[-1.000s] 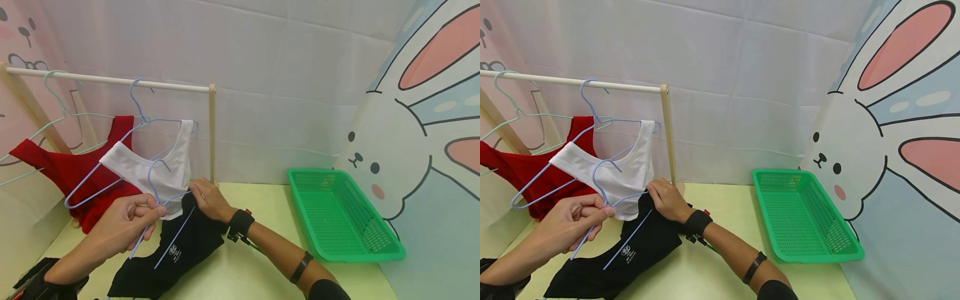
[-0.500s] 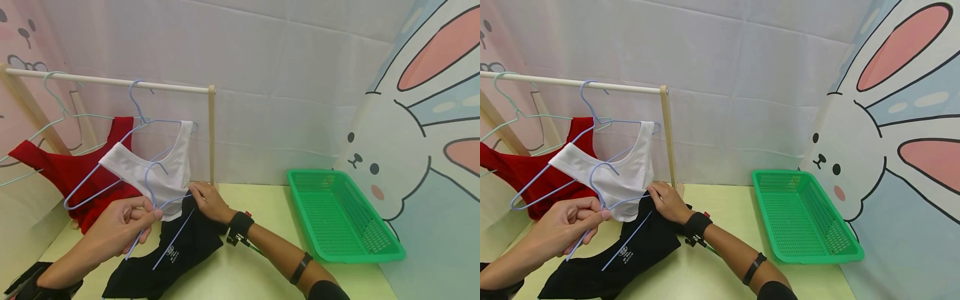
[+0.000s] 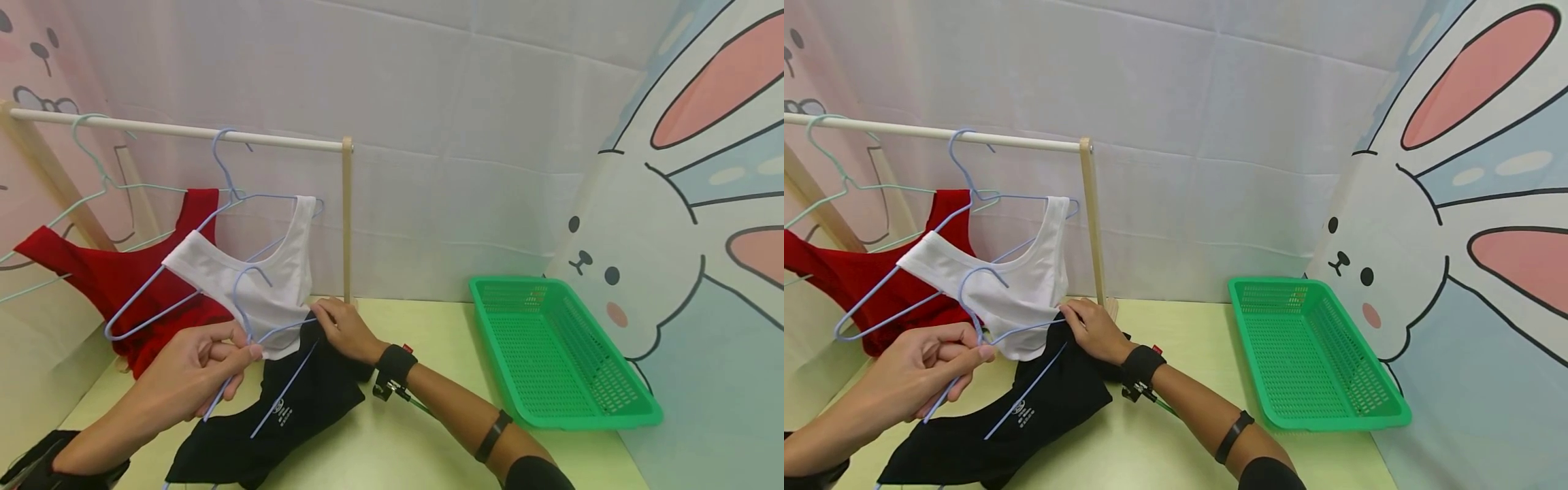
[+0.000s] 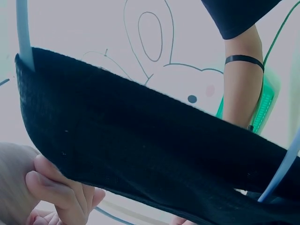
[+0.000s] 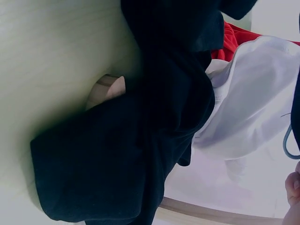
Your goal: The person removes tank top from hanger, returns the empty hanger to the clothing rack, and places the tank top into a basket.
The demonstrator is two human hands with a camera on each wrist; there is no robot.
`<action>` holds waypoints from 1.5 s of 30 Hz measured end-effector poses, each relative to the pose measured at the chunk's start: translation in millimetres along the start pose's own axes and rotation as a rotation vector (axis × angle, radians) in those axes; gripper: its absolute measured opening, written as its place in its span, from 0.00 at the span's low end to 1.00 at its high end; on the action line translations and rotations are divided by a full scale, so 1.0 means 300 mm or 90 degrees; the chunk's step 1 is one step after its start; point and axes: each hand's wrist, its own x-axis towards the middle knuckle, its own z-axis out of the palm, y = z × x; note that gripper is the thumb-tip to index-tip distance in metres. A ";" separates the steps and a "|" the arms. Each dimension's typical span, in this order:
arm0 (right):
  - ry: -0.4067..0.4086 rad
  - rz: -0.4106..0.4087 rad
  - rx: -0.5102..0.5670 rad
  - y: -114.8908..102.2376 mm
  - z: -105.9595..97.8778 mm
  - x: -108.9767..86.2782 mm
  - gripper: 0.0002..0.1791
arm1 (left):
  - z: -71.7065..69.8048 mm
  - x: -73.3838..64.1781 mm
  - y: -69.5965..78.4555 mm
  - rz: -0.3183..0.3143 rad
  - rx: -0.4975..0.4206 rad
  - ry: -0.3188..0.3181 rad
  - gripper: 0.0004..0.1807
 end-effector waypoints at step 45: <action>-0.022 0.074 0.051 0.014 0.038 -0.036 0.16 | -0.008 -0.026 -0.007 0.012 0.009 0.022 0.16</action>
